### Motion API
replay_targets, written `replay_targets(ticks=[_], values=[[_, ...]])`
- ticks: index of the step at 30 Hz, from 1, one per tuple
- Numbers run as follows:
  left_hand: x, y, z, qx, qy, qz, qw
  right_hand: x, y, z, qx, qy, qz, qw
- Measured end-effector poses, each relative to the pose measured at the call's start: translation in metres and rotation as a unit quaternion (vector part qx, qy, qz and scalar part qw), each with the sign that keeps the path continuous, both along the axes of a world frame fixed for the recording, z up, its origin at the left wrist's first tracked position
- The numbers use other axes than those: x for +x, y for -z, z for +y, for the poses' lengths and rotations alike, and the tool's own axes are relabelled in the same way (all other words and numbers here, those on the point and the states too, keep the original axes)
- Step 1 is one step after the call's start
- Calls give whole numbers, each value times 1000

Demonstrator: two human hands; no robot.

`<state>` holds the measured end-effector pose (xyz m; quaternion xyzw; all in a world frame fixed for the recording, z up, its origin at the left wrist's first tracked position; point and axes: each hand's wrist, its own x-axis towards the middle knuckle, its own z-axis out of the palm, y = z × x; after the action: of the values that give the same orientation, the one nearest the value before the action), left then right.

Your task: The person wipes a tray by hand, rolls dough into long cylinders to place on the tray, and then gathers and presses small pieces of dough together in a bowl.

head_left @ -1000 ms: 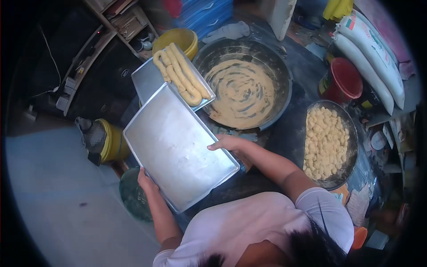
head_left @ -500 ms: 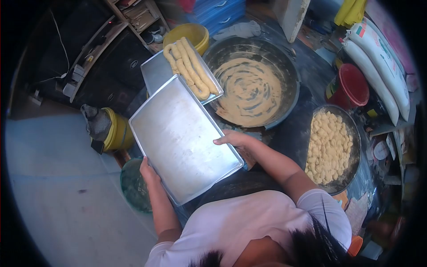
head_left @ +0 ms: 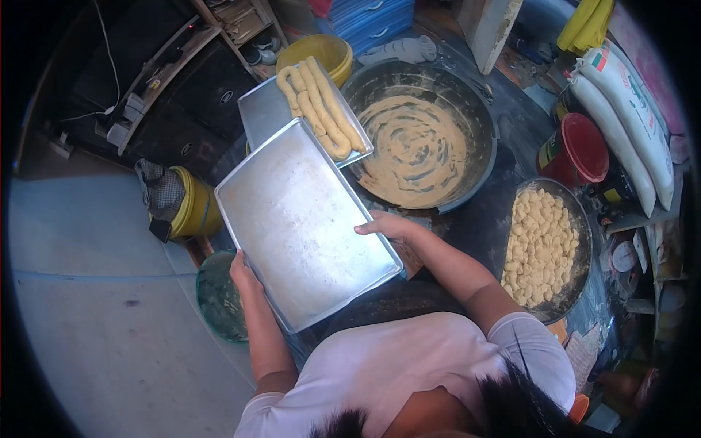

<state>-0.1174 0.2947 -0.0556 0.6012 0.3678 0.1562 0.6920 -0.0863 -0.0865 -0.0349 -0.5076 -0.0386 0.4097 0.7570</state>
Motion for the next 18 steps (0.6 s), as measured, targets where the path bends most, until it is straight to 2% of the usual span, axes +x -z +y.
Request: replay_targets(ticks=[5,8,11,12,14,16,18], values=[[-4,-9,-8,4,4,-21,1000,-1,-7,2,-40,6,-13,999],[-7,-8,-4,-5,-13,-25,1000,3,-14,11,-42,0,-65,997],[-11,-10,28,-9,-102,-35,994,2,-63,37,-127,-28,-171,977],[-14,-13,42,34,-110,-26,993,0,-60,53,-122,-56,-178,975],[-29,-31,59,73,-137,-16,988,-4,-56,81,-65,-7,-303,951],[-47,-60,73,107,-153,15,982,-7,-59,101,-73,-74,-327,939],[-71,-51,104,109,-171,11,979,-14,-46,119,-57,-161,-294,940]])
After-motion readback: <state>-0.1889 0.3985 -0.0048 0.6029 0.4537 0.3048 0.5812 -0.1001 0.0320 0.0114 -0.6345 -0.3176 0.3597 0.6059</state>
